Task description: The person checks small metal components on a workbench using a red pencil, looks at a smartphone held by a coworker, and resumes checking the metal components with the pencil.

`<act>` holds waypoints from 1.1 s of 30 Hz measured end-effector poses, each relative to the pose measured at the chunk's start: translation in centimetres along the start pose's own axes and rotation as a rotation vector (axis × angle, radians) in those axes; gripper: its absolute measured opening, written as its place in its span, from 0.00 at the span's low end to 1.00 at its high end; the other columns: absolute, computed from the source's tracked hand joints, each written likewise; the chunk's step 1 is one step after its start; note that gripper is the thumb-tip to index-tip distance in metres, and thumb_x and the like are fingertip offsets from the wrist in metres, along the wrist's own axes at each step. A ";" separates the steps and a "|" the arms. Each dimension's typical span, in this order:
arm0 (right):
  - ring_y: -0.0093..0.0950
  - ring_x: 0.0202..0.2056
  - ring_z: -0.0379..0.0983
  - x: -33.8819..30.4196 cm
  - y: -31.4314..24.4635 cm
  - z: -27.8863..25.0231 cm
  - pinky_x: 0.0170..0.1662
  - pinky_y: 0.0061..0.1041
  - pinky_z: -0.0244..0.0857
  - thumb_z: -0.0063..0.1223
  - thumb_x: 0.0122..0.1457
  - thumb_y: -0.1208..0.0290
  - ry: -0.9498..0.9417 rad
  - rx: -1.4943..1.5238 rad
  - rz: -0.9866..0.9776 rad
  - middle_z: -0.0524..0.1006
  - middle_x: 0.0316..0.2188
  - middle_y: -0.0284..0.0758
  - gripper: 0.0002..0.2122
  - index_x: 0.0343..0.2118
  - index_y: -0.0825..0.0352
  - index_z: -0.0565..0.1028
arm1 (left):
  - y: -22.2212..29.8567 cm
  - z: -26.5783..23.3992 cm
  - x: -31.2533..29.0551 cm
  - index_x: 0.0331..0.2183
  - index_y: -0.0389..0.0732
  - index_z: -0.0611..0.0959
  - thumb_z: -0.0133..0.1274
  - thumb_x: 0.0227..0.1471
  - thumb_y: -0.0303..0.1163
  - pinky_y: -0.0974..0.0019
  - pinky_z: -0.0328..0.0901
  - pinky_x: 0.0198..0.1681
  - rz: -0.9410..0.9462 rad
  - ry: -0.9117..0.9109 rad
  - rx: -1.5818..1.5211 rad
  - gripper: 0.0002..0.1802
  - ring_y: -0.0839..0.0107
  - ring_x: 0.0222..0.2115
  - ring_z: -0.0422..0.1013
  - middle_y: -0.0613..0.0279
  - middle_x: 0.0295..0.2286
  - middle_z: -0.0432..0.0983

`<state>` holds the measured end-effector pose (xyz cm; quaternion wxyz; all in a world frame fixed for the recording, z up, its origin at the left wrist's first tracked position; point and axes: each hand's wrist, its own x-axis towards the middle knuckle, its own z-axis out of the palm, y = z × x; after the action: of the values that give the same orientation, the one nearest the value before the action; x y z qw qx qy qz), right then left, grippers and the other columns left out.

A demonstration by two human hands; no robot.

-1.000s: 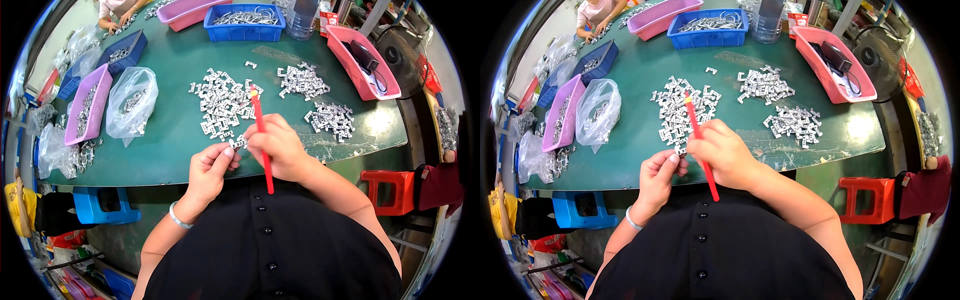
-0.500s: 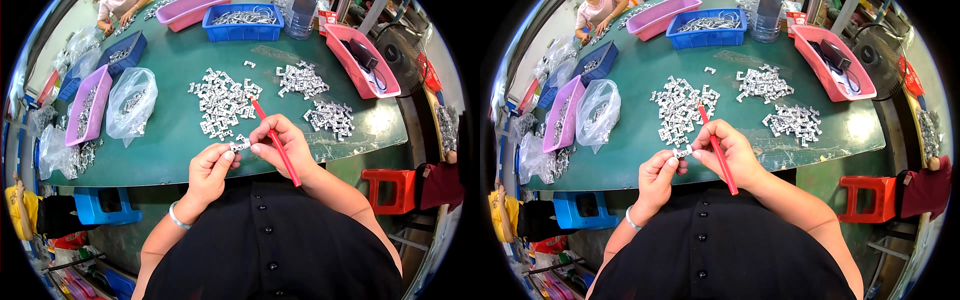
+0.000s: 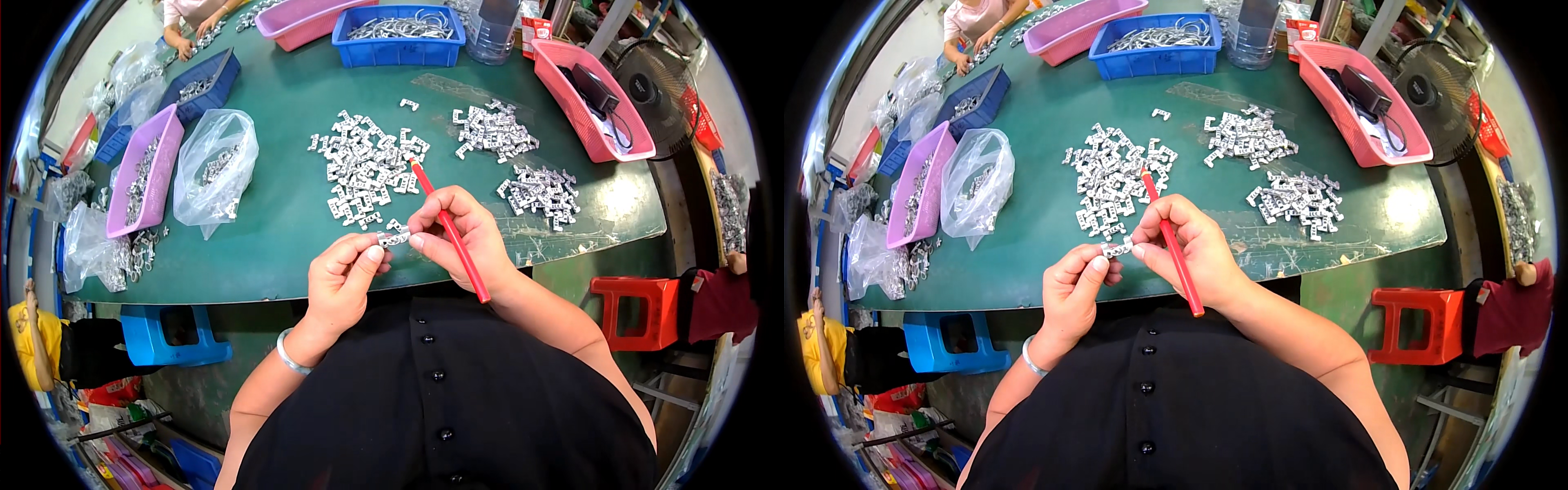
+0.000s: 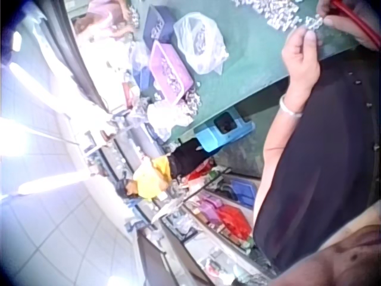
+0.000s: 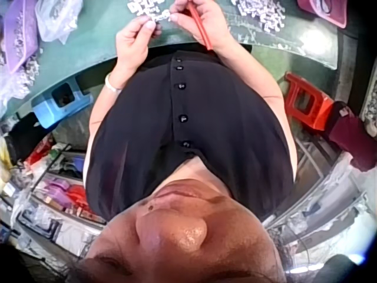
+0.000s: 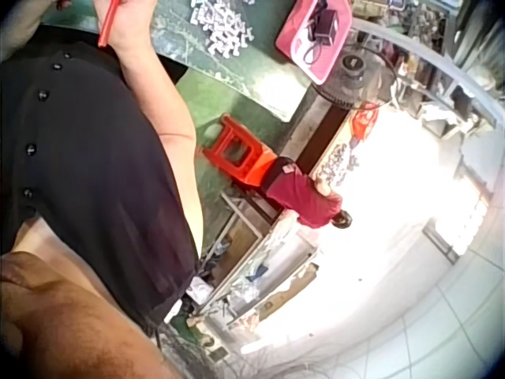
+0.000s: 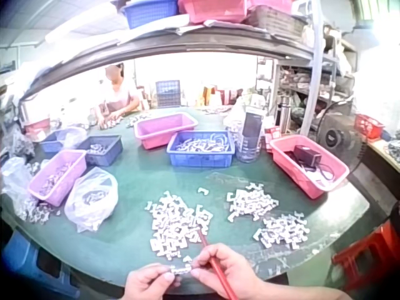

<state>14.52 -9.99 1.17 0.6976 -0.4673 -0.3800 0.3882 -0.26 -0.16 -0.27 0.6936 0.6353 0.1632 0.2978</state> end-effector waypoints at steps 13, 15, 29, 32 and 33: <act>0.18 0.31 0.68 -0.4 0.1 0.9 0.36 0.18 0.63 0.52 0.48 0.84 -0.021 -0.340 -0.224 0.70 0.28 0.31 0.10 0.31 0.67 0.65 | -0.3 0.1 0.2 0.37 0.33 0.76 0.43 0.54 0.27 0.77 0.65 0.31 -0.125 0.009 -0.049 0.11 0.80 0.26 0.68 0.64 0.26 0.73; 0.21 0.28 0.69 -0.5 0.1 1.2 0.33 0.20 0.64 0.53 0.46 0.83 0.009 -0.381 -0.264 0.70 0.25 0.32 0.10 0.30 0.67 0.66 | -0.3 0.1 0.2 0.37 0.33 0.76 0.43 0.54 0.27 0.77 0.64 0.31 -0.132 0.005 -0.048 0.11 0.80 0.25 0.67 0.65 0.26 0.73; 0.27 0.29 0.70 -0.6 -0.2 1.1 0.33 0.23 0.64 0.54 0.44 0.84 -0.040 -0.544 -0.379 0.71 0.25 0.34 0.11 0.29 0.66 0.67 | -0.4 0.0 0.1 0.39 0.33 0.75 0.42 0.54 0.27 0.77 0.64 0.31 -0.117 -0.024 -0.061 0.12 0.81 0.25 0.67 0.65 0.25 0.72; 0.27 0.30 0.69 -0.6 0.1 0.8 0.34 0.23 0.64 0.54 0.44 0.84 -0.016 -0.521 -0.355 0.70 0.26 0.34 0.10 0.30 0.66 0.67 | -0.3 0.2 0.1 0.38 0.33 0.76 0.44 0.53 0.26 0.77 0.64 0.30 -0.088 0.027 -0.027 0.11 0.81 0.25 0.67 0.64 0.25 0.73; 0.25 0.30 0.69 -0.6 0.2 0.8 0.34 0.22 0.64 0.53 0.45 0.85 0.006 -0.486 -0.331 0.70 0.26 0.33 0.10 0.30 0.66 0.67 | -0.1 0.2 0.1 0.36 0.33 0.77 0.46 0.51 0.24 0.76 0.64 0.29 0.023 0.065 0.090 0.09 0.79 0.25 0.67 0.63 0.25 0.73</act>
<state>13.57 -10.19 1.08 0.6202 -0.5534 -0.5309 0.1651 -0.03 -0.31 -0.37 0.6551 0.6578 0.1916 0.3185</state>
